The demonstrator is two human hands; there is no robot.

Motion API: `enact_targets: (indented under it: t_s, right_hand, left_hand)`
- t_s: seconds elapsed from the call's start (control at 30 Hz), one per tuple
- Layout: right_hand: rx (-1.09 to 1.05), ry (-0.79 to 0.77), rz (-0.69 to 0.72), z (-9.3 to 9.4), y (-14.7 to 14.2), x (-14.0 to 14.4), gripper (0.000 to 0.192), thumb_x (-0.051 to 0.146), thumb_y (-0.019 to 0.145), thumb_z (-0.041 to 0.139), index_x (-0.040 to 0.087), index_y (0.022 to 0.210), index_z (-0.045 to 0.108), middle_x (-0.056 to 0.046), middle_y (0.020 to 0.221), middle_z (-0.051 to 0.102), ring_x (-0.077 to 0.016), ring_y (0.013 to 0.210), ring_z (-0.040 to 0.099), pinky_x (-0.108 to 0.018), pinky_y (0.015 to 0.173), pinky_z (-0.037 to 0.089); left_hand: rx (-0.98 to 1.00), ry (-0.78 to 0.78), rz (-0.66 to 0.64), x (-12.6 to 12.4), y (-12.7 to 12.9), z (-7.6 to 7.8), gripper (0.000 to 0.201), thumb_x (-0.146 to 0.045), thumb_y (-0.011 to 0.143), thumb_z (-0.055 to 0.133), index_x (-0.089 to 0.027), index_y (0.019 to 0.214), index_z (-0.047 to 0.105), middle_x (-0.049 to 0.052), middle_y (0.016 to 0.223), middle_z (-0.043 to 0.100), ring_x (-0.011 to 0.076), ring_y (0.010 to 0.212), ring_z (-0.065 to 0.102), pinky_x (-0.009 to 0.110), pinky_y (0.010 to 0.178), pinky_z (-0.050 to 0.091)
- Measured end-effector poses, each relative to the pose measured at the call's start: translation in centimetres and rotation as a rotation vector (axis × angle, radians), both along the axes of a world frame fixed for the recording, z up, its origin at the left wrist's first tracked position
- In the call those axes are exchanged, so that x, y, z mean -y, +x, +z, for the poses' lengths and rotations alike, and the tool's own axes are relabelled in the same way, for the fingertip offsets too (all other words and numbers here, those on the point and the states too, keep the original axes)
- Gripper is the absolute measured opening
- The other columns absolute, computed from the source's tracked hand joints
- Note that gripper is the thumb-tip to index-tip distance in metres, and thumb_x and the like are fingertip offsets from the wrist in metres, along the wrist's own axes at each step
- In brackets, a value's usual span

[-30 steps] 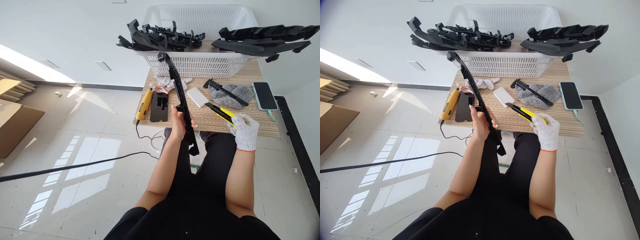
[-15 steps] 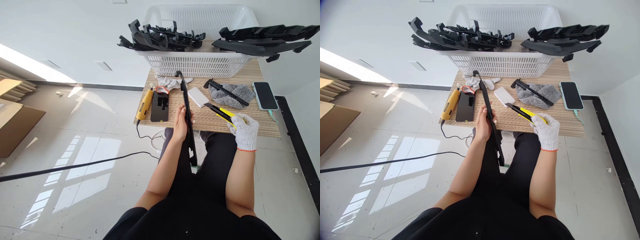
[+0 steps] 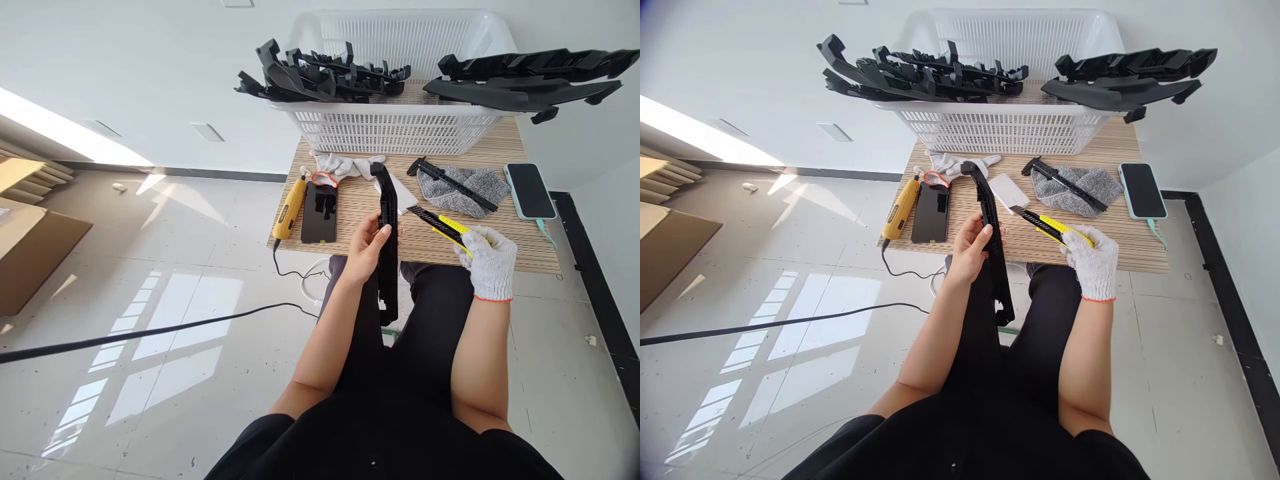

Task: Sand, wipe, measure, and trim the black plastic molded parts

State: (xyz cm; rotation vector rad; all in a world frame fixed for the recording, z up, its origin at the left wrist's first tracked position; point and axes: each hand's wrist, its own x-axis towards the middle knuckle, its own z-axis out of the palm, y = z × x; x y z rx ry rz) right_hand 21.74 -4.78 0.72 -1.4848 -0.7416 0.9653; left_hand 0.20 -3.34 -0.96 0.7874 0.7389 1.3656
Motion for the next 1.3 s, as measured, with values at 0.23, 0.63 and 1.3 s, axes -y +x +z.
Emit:
enact_targets:
  t_s: [0.23,0.63,1.3]
  right_hand:
    - [0.015,0.004,0.022,-0.1,0.1,0.1,0.021,0.025,0.066,0.077,0.014,0.081,0.069,0.002,0.049,0.055,-0.0121,0.044,0.056,-0.018,0.035,0.033]
    - [-0.010,0.066,0.098,-0.8,0.8,0.3,0.026,0.024,0.062,0.081,0.014,0.085,0.074,-0.001,0.054,0.060,-0.0119,0.046,0.054,-0.020,0.038,0.031]
    - [0.495,0.057,0.343,-1.0,0.8,1.1,0.040,0.043,0.065,0.087,0.021,0.098,0.080,-0.007,0.087,0.076,-0.0213,0.071,0.069,-0.034,0.061,0.059]
  left_hand:
    - [-0.001,-0.001,0.083,-0.2,0.1,-0.1,0.038,-0.056,0.081,0.074,-0.021,0.092,0.063,-0.006,0.064,0.055,0.0065,0.054,0.057,0.020,0.055,0.049]
    - [0.063,-0.043,0.059,-0.2,-0.3,0.2,0.041,-0.060,0.082,0.070,-0.021,0.093,0.066,-0.006,0.058,0.051,0.0051,0.045,0.049,0.019,0.046,0.043]
    - [0.102,-0.087,0.104,-0.6,0.0,0.3,0.045,-0.045,0.074,0.085,-0.025,0.113,0.076,0.002,0.106,0.077,0.0190,0.110,0.069,0.027,0.097,0.052]
